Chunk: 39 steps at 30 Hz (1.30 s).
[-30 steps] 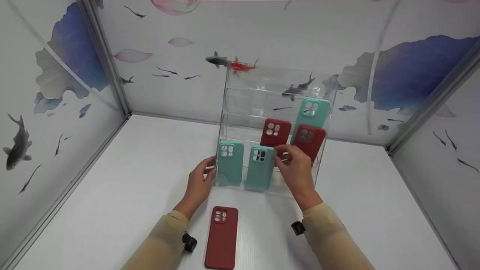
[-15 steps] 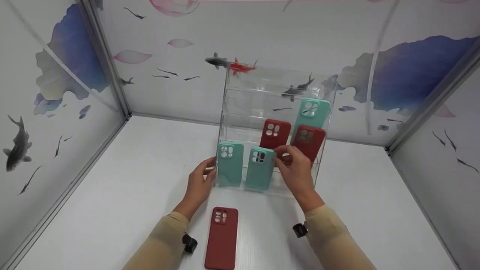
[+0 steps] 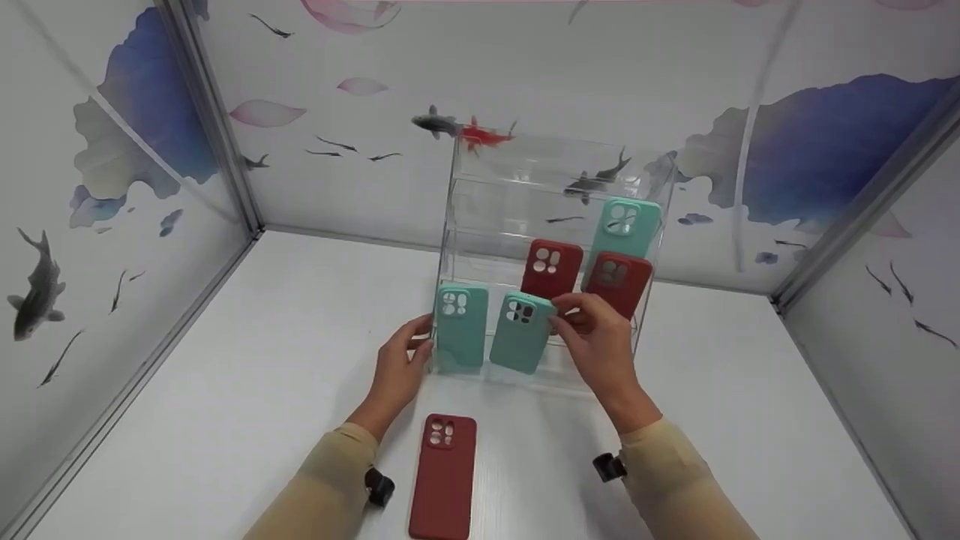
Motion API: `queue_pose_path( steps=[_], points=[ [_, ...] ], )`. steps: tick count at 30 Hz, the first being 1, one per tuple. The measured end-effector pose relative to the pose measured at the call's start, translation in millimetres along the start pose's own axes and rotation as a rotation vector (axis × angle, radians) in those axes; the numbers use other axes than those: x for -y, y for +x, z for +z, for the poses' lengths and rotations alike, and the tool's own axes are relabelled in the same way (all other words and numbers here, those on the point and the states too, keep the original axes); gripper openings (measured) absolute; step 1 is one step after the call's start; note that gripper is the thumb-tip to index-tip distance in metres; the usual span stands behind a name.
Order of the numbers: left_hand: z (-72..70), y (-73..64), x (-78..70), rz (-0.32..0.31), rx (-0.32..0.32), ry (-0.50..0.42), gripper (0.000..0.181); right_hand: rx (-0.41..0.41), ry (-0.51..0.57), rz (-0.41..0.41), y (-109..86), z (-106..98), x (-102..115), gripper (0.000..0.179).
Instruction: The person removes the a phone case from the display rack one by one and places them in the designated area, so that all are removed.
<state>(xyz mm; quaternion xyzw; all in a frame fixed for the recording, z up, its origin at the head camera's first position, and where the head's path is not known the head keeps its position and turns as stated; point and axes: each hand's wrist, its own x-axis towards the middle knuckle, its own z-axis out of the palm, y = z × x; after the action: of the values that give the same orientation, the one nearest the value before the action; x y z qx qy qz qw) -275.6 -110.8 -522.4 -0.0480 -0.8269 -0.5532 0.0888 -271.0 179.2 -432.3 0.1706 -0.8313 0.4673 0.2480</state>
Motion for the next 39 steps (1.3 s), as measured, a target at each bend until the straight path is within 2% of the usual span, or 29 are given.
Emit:
queue_pose_path(
  steps=[8, 15, 21, 28, 31, 39],
  points=[
    [-0.2, 0.7, 1.1, -0.003, -0.001, 0.014, 0.045, -0.029, 0.064, -0.033, -1.3, -10.5, 21.3, 0.025],
    [-0.5, -0.3, 0.2, 0.006, 0.003, 0.013, 0.045, 0.020, 0.080, 0.030, -8.0, -16.5, 28.2, 0.025],
    [-2.0, -0.5, -0.7, -0.007, 0.009, 0.023, 0.045, 0.135, 0.086, 0.166, -16.8, -19.2, 30.1, 0.024],
    [-1.9, 0.6, 1.8, 0.020, 0.004, 0.023, 0.045, 0.312, 0.124, 0.344, -23.3, -21.8, 22.4, 0.024],
    [-1.7, 0.5, 1.3, 0.012, 0.003, 0.018, 0.044, 0.379, 0.147, 0.388, -26.8, -22.7, 18.0, 0.024],
    [-2.0, -0.3, -0.2, -0.006, 0.004, 0.019, 0.044, 0.526, 0.170, 0.440, -40.8, -17.7, 5.8, 0.022]
  ],
)
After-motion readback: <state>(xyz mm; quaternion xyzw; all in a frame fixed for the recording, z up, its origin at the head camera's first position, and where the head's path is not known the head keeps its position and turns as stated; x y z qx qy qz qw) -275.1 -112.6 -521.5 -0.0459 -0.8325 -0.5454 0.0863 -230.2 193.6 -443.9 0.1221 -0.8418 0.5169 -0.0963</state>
